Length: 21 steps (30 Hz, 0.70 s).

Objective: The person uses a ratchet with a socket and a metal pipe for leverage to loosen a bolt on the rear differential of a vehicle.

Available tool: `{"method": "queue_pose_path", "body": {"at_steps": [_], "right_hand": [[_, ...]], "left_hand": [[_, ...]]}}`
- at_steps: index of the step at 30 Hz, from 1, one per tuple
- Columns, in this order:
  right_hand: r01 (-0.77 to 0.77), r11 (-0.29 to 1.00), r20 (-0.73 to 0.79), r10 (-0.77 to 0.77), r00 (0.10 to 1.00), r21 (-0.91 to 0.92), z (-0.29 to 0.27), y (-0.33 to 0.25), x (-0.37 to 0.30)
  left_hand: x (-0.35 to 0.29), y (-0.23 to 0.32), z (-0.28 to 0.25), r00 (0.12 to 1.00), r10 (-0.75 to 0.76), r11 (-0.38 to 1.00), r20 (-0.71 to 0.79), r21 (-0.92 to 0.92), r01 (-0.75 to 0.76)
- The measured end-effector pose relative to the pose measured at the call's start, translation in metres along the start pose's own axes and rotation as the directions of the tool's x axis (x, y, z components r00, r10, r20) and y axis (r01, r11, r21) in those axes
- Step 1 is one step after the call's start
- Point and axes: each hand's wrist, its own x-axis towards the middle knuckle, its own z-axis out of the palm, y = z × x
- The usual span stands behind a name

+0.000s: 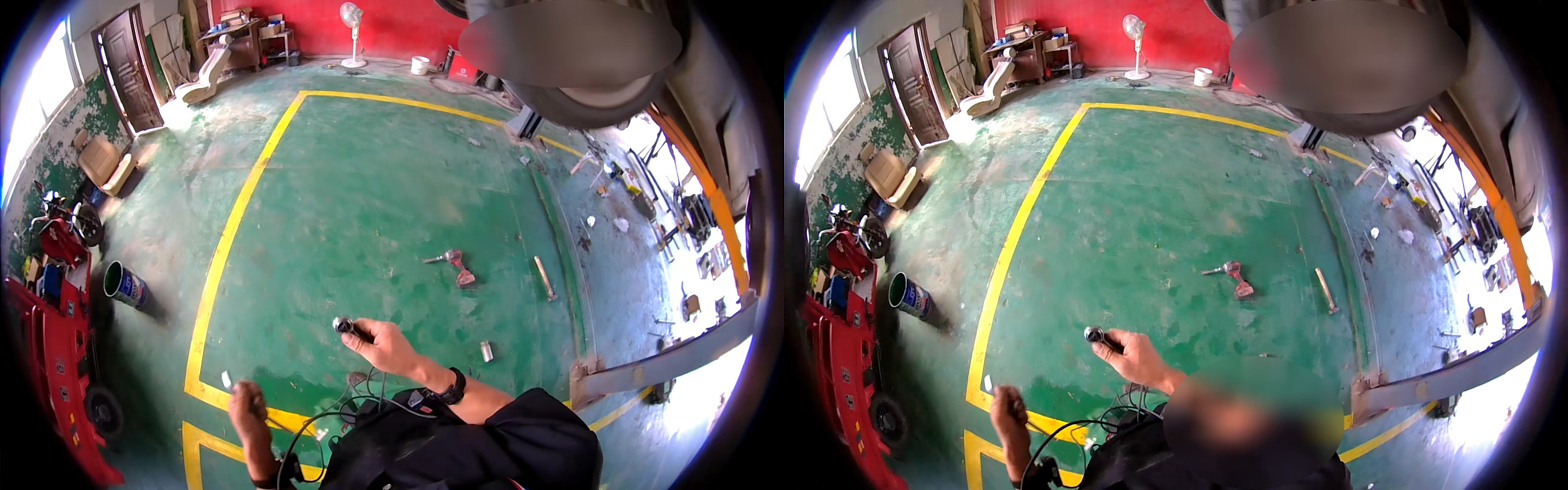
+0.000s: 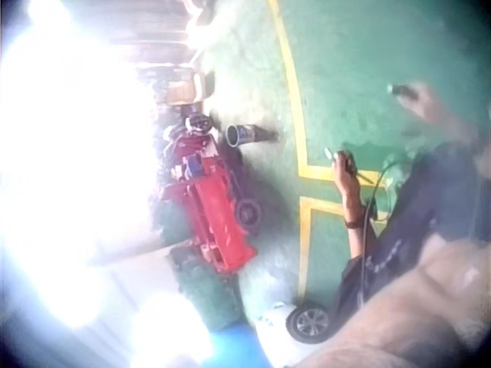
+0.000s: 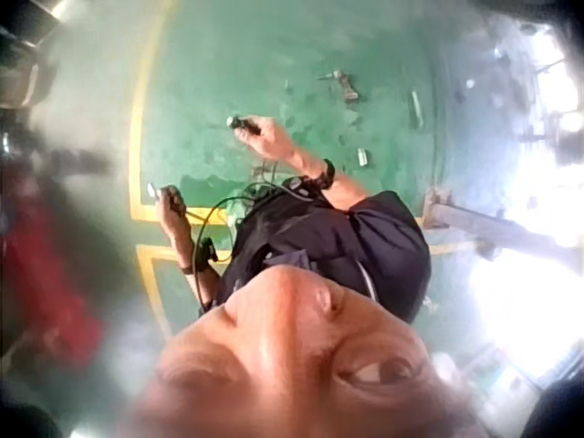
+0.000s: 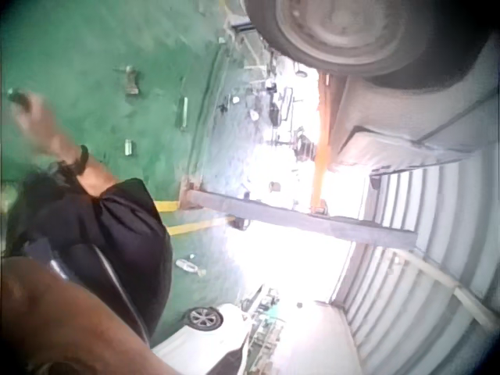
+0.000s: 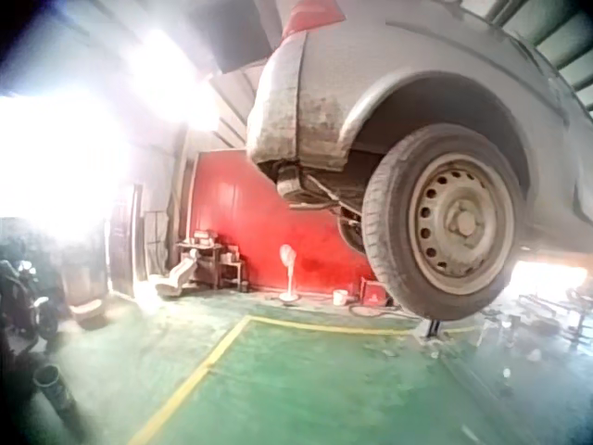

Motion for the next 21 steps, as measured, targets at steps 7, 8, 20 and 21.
{"method": "queue_pose_path", "body": {"at_steps": [7,8,20,21], "right_hand": [[-0.005,0.969,-0.009,0.007,1.000,0.245,-0.013,-0.013,0.200],[-0.052,0.990,-0.008,0.053,0.999,0.132,-0.011,-0.003,0.228],[-0.173,0.980,-0.423,0.199,0.884,0.100,-0.074,0.005,0.425],[-0.184,0.980,-0.415,0.197,0.888,0.071,-0.085,0.013,0.443]], "left_hand": [[0.167,0.022,-0.084,0.938,-0.066,0.988,-0.341,-0.153,0.014],[0.192,0.045,-0.072,0.924,-0.090,0.984,-0.371,-0.174,0.026],[0.539,0.131,0.186,0.910,-0.218,0.913,0.353,0.402,0.062],[0.559,0.133,0.222,0.881,-0.235,0.906,0.411,0.422,0.045]]}}
